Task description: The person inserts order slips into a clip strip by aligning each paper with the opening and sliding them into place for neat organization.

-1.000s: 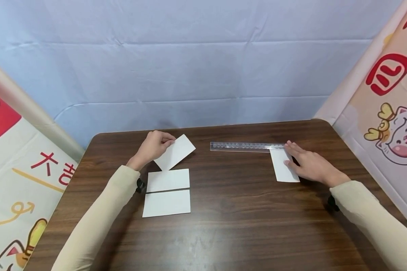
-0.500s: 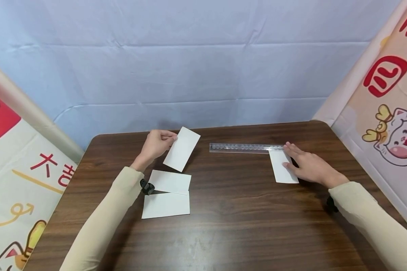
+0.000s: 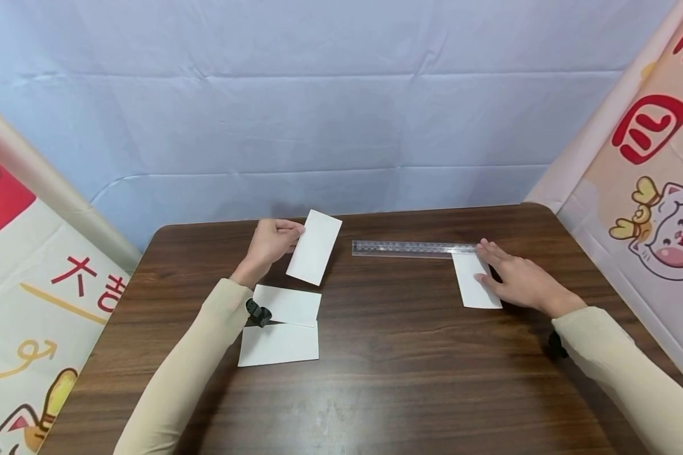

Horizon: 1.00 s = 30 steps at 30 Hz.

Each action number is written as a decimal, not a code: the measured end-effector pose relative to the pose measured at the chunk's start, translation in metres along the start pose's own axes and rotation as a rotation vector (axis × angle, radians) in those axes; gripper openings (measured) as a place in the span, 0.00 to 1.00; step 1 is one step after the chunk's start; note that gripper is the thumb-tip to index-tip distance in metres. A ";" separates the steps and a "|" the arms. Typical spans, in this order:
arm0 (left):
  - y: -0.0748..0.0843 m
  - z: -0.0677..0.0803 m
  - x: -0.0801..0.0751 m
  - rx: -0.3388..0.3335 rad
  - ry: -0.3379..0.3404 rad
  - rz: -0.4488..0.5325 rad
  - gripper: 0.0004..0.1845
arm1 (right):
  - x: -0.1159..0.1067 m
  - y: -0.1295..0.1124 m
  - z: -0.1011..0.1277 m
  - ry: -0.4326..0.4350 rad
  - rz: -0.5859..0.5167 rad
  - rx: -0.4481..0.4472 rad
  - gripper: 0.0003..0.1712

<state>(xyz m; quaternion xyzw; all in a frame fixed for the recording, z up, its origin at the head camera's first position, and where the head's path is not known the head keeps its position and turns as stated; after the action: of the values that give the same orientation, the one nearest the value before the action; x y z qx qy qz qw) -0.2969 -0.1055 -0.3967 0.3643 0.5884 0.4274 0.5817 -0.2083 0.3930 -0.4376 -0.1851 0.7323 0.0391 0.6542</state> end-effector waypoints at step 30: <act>-0.025 0.004 0.029 -0.274 -0.062 0.139 0.17 | 0.001 -0.002 -0.003 -0.001 0.037 0.000 0.44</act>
<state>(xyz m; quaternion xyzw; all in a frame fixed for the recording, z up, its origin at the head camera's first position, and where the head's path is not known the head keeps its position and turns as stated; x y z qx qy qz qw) -0.2932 -0.0873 -0.4310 0.3343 0.4797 0.5316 0.6129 -0.2105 0.3902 -0.4382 -0.1716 0.7352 0.0514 0.6538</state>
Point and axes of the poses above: each hand's wrist, its own z-axis away from the middle knuckle, its own x-axis out of the palm, y = z × x, the point moved 1 cm from there along -z, towards the middle knuckle, and after that the axes turned 12 degrees about y, right-handed, at the moved point
